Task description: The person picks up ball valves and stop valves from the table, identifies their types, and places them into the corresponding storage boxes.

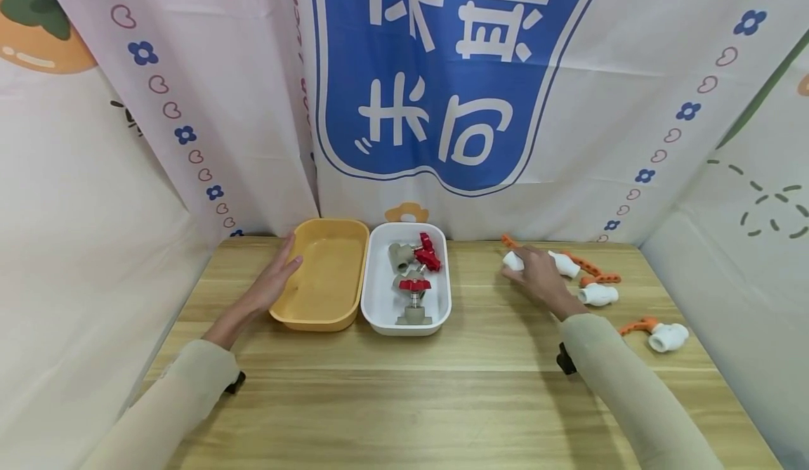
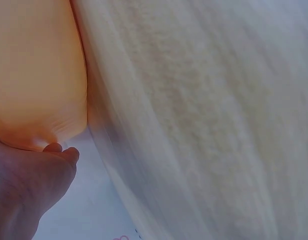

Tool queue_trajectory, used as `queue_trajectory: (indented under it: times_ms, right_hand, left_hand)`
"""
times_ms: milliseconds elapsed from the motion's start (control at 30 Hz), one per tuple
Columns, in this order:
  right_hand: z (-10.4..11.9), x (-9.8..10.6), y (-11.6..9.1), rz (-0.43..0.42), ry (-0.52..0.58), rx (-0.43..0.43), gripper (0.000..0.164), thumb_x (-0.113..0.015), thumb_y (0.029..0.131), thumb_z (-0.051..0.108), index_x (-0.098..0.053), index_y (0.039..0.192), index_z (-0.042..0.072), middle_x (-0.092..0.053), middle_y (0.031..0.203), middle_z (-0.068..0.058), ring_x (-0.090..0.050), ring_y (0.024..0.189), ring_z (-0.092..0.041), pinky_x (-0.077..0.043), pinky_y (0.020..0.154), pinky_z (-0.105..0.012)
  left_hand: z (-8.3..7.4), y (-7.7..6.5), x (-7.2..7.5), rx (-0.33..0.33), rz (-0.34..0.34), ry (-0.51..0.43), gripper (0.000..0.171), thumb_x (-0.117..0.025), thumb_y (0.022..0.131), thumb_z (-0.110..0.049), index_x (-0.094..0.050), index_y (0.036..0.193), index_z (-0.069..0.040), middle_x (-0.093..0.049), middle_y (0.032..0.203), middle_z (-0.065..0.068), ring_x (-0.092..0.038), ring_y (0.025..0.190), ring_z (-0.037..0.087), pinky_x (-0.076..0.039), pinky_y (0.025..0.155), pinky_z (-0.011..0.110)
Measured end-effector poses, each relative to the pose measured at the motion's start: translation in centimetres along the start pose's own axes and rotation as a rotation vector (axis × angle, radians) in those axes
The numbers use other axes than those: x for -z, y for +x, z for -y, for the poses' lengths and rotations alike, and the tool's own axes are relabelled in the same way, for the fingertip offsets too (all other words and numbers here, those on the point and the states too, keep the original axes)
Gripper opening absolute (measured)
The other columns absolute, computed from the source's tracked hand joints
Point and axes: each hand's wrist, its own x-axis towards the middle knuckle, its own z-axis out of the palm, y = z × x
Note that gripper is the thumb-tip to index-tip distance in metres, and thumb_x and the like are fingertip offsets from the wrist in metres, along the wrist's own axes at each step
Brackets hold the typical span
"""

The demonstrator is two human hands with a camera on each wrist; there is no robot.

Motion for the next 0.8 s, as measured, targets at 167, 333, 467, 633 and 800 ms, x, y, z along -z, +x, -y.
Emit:
queue_trajectory:
  times_ms: [167,333,467,633,800]
  right_hand:
    - [1.0,0.1,0.8,-0.029,-0.005,0.046,0.036,-0.082,0.084,0.015,-0.075,0.109,-0.011,-0.075,0.101,-0.029,-0.068,0.076,-0.036,-0.055,0.062,-0.048]
    - [2.3,0.4,1.6,-0.019,0.018,0.068,0.030,-0.084,0.084,0.014,-0.076,0.104,-0.007,-0.074,0.094,-0.022,-0.062,0.069,-0.028,-0.051,0.058,-0.040]
    - [3.7,0.7,2.4,-0.004,0.041,0.093,0.025,-0.082,0.083,0.016,-0.076,0.099,-0.003,-0.072,0.090,-0.019,-0.061,0.068,-0.026,-0.051,0.058,-0.038]
    - [5.6,1.1,3.2,0.019,0.038,0.105,0.028,-0.084,0.083,0.018,-0.077,0.101,-0.003,-0.073,0.089,-0.017,-0.062,0.068,-0.025,-0.052,0.058,-0.036]
    - [8.0,1.7,4.3,0.083,0.039,0.109,0.029,-0.082,0.086,0.020,-0.078,0.104,-0.002,-0.074,0.093,-0.015,-0.062,0.071,-0.024,-0.053,0.060,-0.035]
  left_hand:
    - [-0.2,-0.1,0.0,0.017,-0.003,0.015,0.073,-0.024,0.115,-0.048,0.008,0.170,-0.011,0.013,0.178,0.011,0.011,0.164,0.034,0.006,0.131,0.058]
    - [-0.4,-0.3,0.1,0.018,0.001,0.022,0.071,-0.022,0.116,-0.048,0.009,0.170,-0.013,0.013,0.178,0.010,0.011,0.164,0.033,0.006,0.130,0.058]
    - [-0.5,-0.2,0.0,0.022,0.010,0.035,0.069,-0.022,0.116,-0.046,0.010,0.169,-0.015,0.015,0.178,0.008,0.012,0.164,0.033,0.007,0.130,0.059]
    - [-0.4,0.0,0.0,0.005,0.010,0.040,0.068,-0.023,0.116,-0.044,0.009,0.169,-0.016,0.014,0.178,0.007,0.010,0.164,0.033,0.006,0.131,0.058]
    - [-0.5,0.0,0.1,0.011,0.008,0.057,0.070,-0.021,0.115,-0.049,0.009,0.170,-0.015,0.014,0.178,0.007,0.009,0.164,0.033,0.004,0.131,0.057]
